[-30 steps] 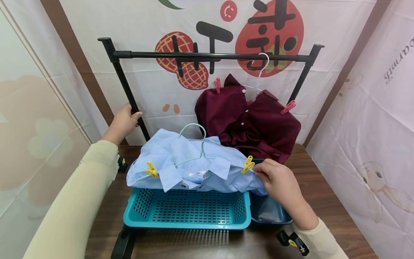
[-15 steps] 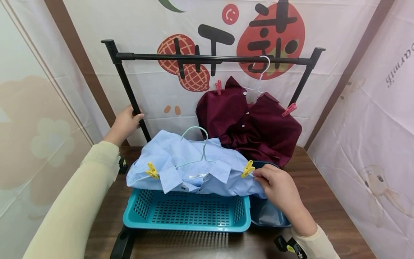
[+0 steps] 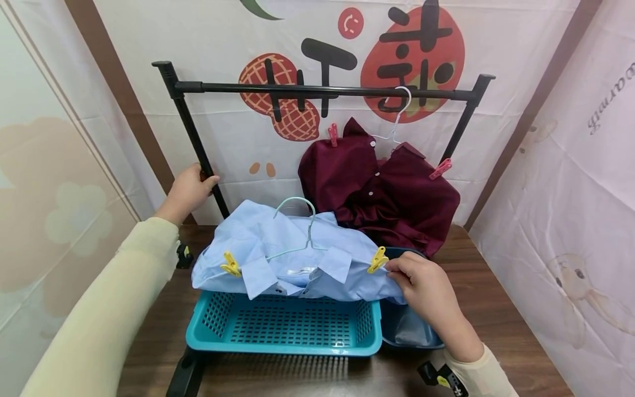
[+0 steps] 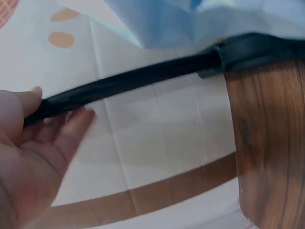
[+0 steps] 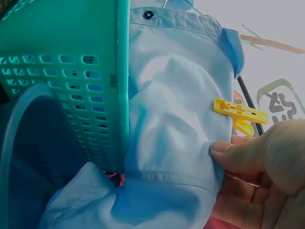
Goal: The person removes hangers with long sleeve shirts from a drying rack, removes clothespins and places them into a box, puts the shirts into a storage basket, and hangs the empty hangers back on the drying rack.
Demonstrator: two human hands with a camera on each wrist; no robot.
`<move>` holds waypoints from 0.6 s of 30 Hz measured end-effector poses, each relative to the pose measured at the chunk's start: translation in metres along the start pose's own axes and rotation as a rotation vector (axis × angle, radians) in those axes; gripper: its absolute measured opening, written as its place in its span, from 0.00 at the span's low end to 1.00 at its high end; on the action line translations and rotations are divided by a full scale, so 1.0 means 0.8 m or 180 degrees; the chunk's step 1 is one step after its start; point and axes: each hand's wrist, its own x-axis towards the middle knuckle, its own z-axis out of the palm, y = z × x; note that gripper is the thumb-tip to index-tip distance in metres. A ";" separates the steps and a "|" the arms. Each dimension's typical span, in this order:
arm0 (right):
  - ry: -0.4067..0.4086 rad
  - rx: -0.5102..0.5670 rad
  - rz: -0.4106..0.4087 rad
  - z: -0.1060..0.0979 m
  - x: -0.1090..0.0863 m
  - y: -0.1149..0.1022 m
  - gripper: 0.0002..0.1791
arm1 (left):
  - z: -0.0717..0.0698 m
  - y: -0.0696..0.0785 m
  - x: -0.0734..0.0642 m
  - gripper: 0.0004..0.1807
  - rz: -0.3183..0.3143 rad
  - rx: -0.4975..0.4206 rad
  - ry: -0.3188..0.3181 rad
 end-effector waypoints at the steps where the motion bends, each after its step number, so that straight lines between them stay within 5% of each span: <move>1: 0.0004 0.0004 -0.0001 0.000 0.000 0.000 0.11 | -0.001 0.001 -0.001 0.27 -0.0027 0.0023 0.0017; 10: 0.0032 0.0007 -0.0022 0.000 0.001 0.000 0.11 | -0.018 0.000 -0.024 0.35 0.0029 -0.0021 0.0119; 18: 0.0101 -0.0004 -0.0040 -0.003 0.000 0.003 0.12 | -0.034 0.015 -0.070 0.37 0.0250 -0.0152 0.0095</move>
